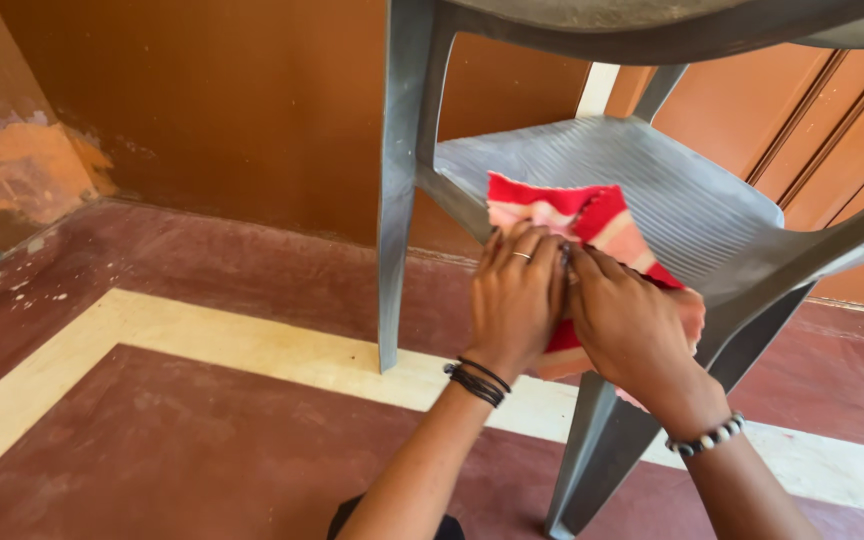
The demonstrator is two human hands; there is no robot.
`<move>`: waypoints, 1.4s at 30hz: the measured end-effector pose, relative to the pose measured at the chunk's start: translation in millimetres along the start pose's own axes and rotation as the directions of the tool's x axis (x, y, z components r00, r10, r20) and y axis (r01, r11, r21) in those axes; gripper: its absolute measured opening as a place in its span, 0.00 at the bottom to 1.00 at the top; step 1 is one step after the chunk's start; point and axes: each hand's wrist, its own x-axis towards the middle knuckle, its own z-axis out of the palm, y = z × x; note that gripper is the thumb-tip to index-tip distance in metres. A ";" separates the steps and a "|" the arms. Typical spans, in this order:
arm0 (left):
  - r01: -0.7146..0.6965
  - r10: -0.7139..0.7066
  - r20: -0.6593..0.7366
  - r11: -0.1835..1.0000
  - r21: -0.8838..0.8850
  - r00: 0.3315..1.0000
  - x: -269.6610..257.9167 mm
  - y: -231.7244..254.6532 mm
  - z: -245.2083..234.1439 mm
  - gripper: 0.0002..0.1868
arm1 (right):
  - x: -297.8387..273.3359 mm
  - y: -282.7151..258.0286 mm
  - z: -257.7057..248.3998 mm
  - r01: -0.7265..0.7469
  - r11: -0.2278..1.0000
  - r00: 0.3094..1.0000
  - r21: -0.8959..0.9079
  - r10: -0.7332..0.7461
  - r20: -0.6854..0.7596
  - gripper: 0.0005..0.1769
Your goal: The person wipes a gray plastic chair with a red and white cloth. They clean the seat, backrest, armrests, and legs of the chair, moving around the object to reach different sides.
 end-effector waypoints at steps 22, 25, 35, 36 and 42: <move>0.222 -0.239 -0.039 0.942 -0.254 0.970 11.3 -77.8 29.0 0.27 | 88.8 51.2 89.6 0.180 0.943 0.957 0.279 -0.234 0.174 0.29; 0.257 -0.290 -0.021 0.877 -0.406 0.957 -4.7 -45.8 36.3 0.30 | 54.6 40.5 56.5 0.137 0.960 0.969 0.245 -0.181 0.168 0.29; 0.159 -0.140 0.075 0.874 -0.460 0.987 -56.5 54.9 30.7 0.35 | -61.8 -6.3 25.6 -0.086 0.996 0.941 -0.024 0.073 -0.331 0.32; 0.120 -0.086 0.097 0.895 -0.429 0.992 -63.7 59.3 26.9 0.36 | -73.3 -3.3 29.4 -0.076 0.996 0.947 0.045 0.086 -0.309 0.34; 0.286 -0.116 0.320 0.780 -0.556 0.940 -124.6 73.0 30.2 0.35 | -154.9 18.3 77.5 -0.515 0.735 0.856 0.441 0.420 0.301 0.43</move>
